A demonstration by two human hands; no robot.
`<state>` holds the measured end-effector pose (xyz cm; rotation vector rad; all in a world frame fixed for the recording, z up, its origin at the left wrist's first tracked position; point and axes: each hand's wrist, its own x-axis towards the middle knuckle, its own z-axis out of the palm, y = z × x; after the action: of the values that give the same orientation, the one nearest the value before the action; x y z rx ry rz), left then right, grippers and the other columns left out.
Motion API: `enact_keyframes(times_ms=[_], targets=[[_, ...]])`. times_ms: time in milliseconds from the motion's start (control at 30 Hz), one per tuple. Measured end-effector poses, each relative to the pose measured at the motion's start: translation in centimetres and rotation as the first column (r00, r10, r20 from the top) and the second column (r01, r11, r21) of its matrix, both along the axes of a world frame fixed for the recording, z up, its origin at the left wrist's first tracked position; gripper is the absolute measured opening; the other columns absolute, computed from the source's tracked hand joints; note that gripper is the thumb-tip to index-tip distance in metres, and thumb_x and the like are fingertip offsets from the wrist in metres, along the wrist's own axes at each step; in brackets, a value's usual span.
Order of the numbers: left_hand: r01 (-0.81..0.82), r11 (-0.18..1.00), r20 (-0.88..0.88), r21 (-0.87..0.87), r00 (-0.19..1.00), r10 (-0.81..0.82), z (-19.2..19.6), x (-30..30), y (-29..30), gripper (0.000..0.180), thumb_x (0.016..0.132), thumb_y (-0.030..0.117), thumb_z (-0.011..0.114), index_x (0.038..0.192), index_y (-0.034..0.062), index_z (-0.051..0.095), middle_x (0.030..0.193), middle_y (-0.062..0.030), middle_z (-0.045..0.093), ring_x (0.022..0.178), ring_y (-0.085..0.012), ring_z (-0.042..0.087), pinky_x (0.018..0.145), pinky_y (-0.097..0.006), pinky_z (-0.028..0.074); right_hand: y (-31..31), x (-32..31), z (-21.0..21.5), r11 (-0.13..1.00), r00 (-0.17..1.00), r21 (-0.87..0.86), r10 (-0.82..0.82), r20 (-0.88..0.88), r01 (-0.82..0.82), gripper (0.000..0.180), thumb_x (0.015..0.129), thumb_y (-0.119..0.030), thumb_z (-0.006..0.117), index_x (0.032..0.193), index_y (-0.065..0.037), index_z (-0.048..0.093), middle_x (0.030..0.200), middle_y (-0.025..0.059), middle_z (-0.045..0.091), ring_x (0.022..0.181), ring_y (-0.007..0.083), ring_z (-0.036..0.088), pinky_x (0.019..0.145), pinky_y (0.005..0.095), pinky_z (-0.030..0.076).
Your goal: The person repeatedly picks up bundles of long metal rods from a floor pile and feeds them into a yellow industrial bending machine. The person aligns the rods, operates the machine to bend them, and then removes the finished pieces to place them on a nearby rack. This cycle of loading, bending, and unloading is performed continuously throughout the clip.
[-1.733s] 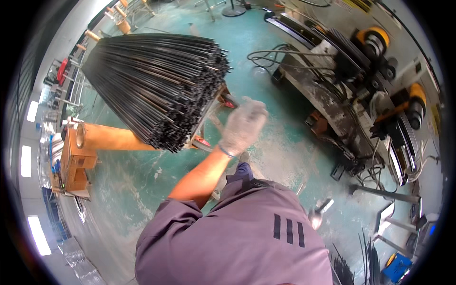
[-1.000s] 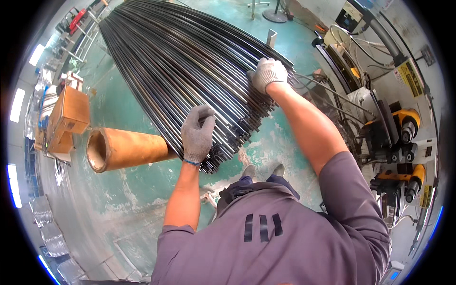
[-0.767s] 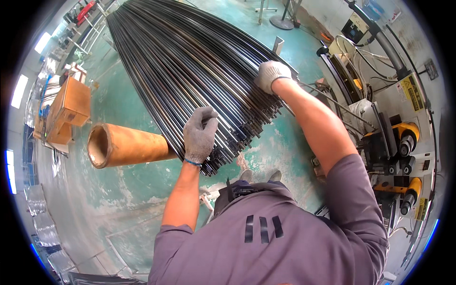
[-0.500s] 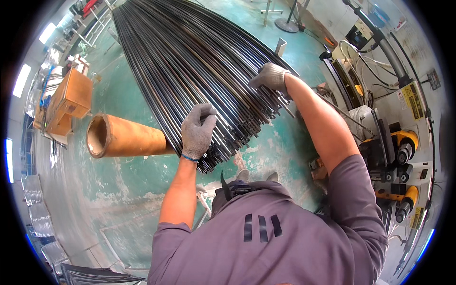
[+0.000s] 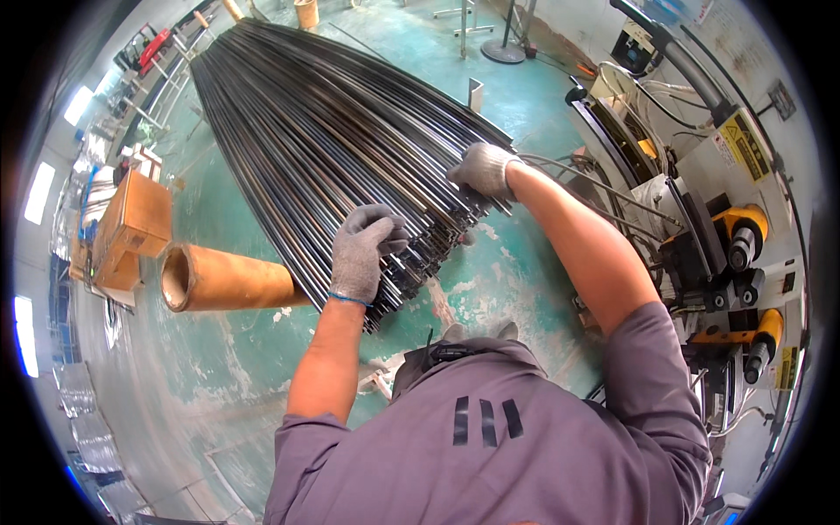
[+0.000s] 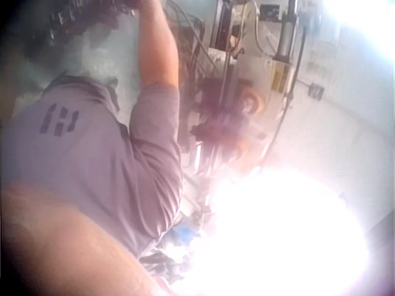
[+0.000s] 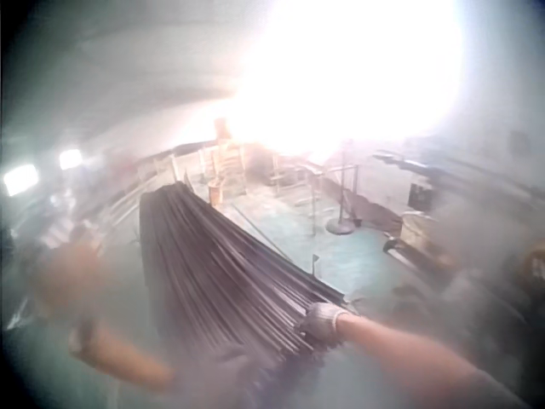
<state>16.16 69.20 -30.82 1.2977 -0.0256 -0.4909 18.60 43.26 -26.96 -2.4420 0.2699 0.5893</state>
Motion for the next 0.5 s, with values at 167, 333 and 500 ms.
enact_keyframes(times_ms=[167,333,500], targets=[[0.078,0.986,-0.087,-0.150,0.992,-0.092,1.5,1.2,-4.4,0.025,0.096,0.020,0.057,0.111,-0.0004,0.054,0.097,-0.0117,0.063,0.085,-0.0231,0.064,0.078,-0.037,0.055,-0.5,-10.4,2.6,0.977,0.983,-0.122,0.180,0.043,-0.174,0.042,0.096,-0.032,0.057,0.081,0.008,0.062,0.066,0.0203,0.062,0.060,0.0323,0.066,0.059,0.0437,0.053],[0.139,0.908,-0.290,-0.395,0.919,-0.267,-2.1,5.6,-8.7,0.029,0.103,0.029,0.048,0.110,0.0028,0.056,0.102,-0.0147,0.064,0.090,-0.0306,0.063,0.085,-0.045,0.054,-2.3,-28.1,6.0,0.973,0.972,-0.099,-0.217,-0.085,0.209,0.025,0.087,-0.023,0.067,0.093,-0.001,0.058,0.079,0.0221,0.062,0.076,0.0386,0.063,0.070,0.0456,0.049],[-0.043,0.879,-0.388,-0.474,0.907,-0.165,-2.0,7.1,-12.2,0.031,0.104,0.018,0.042,0.100,-0.0115,0.050,0.094,-0.0202,0.055,0.086,-0.0292,0.059,0.082,-0.044,0.055,-2.7,-42.8,6.1,0.788,0.848,-0.472,-0.510,-0.142,0.395,0.025,0.081,-0.024,0.072,0.090,-0.002,0.061,0.080,0.0203,0.065,0.081,0.0393,0.065,0.072,0.0444,0.052]])
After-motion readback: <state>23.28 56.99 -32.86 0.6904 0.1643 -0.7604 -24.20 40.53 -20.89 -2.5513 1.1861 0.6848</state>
